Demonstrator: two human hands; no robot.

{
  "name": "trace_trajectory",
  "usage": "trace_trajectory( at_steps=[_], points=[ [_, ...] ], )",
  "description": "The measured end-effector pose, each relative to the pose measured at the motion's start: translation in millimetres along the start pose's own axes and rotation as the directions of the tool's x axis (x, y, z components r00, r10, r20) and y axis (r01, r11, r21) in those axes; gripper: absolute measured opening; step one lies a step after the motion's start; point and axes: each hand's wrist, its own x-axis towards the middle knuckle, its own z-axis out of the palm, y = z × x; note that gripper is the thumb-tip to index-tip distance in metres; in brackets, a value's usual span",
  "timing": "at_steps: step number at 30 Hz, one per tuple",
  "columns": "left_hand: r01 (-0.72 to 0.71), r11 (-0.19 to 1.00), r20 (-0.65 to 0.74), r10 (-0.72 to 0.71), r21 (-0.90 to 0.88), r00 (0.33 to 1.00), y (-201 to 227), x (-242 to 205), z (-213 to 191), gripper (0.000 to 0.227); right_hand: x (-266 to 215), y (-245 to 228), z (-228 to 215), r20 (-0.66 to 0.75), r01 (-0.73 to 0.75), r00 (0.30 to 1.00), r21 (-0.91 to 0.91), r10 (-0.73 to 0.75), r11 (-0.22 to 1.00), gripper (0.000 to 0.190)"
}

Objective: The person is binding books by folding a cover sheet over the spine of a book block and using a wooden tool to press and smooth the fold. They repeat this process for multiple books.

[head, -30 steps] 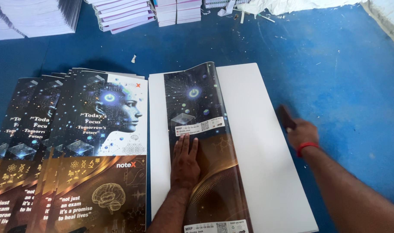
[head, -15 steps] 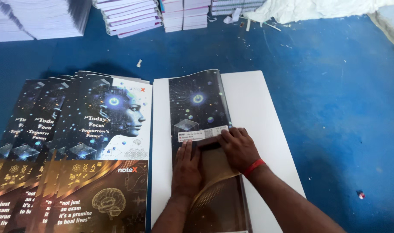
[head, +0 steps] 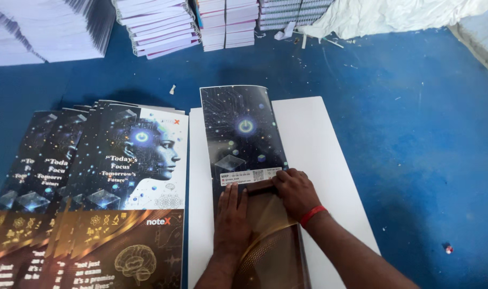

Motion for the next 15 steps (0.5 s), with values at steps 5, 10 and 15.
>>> trace_trajectory(
  at_steps=[5,10,15],
  points=[
    [-0.023,0.999,-0.012,0.023,-0.035,1.000,3.1,1.8,-9.2,0.060,1.8,-0.5,-4.5,0.056,-0.053,0.997,-0.002,0.053,0.999,0.021],
    [-0.003,1.000,0.003,0.003,0.008,1.000,3.9,-1.5,-4.0,0.061,-1.8,3.1,-8.3,0.037,-0.060,0.998,0.017,0.059,0.998,0.020],
    [-0.033,0.999,-0.042,0.034,0.037,0.999,1.0,-1.7,0.4,0.060,-1.7,-1.8,-16.0,0.085,-0.069,0.994,0.011,0.067,0.998,0.020]
  ],
)
